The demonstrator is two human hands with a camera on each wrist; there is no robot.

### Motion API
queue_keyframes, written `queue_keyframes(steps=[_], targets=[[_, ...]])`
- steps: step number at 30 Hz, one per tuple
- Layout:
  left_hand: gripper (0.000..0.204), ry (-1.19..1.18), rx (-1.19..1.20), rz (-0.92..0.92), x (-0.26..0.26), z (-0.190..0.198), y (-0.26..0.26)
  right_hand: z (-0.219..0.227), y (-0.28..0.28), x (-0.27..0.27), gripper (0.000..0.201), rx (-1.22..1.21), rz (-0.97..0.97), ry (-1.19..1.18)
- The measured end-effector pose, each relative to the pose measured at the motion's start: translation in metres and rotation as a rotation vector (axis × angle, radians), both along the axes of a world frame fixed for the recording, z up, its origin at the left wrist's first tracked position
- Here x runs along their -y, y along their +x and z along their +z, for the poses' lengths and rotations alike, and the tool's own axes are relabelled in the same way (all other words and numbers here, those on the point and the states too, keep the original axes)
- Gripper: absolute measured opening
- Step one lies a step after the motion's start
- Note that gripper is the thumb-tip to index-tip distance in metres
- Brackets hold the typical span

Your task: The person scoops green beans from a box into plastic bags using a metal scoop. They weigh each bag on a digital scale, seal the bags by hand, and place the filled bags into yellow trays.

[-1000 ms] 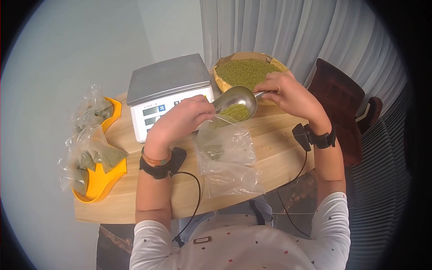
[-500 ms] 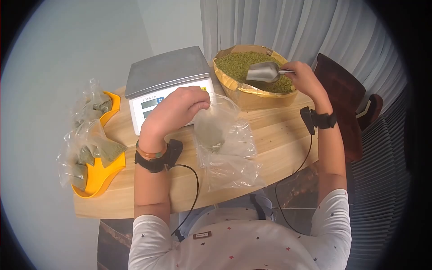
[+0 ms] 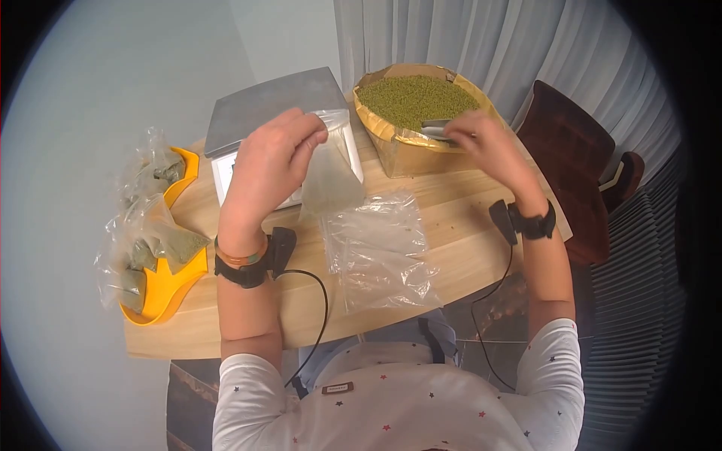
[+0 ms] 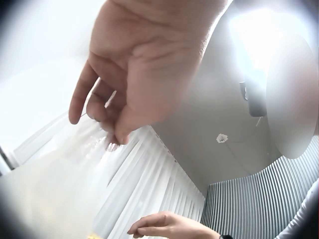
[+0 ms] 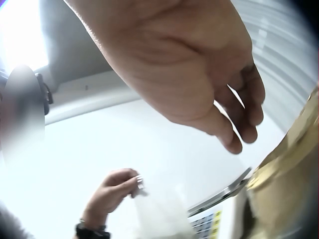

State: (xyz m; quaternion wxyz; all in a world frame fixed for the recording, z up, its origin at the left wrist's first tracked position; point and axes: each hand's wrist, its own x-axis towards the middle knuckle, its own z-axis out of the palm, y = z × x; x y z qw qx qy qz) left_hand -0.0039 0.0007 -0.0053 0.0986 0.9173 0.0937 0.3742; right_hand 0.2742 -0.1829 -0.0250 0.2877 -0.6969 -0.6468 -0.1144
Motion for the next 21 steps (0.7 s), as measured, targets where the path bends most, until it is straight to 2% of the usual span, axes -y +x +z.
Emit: queue_keyframes(steps=[2,4,6,8,12,14,16,21], targets=[[0.007,0.006,0.019,0.029,0.000,-0.001,-0.001,0.008,-0.038,0.007,0.016,-0.099,0.213,-0.219],[0.006,-0.007,0.068,0.060,-0.001,0.000,-0.002,-0.007,-0.062,0.008,0.022,-0.139,0.358,-0.425],[0.007,0.022,0.078,0.087,-0.005,0.001,-0.001,-0.019,-0.093,0.006,0.032,-0.177,0.371,-0.612],[0.008,0.054,0.091,0.138,-0.009,0.002,0.001,-0.052,-0.108,0.002,0.039,0.082,0.418,-0.575],[0.012,0.081,0.071,0.175,-0.007,0.008,0.002,-0.087,-0.114,-0.012,0.031,0.178,0.468,-0.653],[0.012,0.056,0.059,0.220,-0.005,0.012,-0.003,-0.094,-0.110,-0.021,0.018,0.037,0.440,-0.687],[0.012,0.019,0.072,0.229,-0.006,0.011,-0.012,-0.090,-0.110,-0.029,0.016,0.008,0.498,-0.609],[0.010,0.061,0.127,0.308,-0.016,0.016,-0.042,-0.089,-0.114,-0.041,0.012,-0.152,0.457,-0.572]])
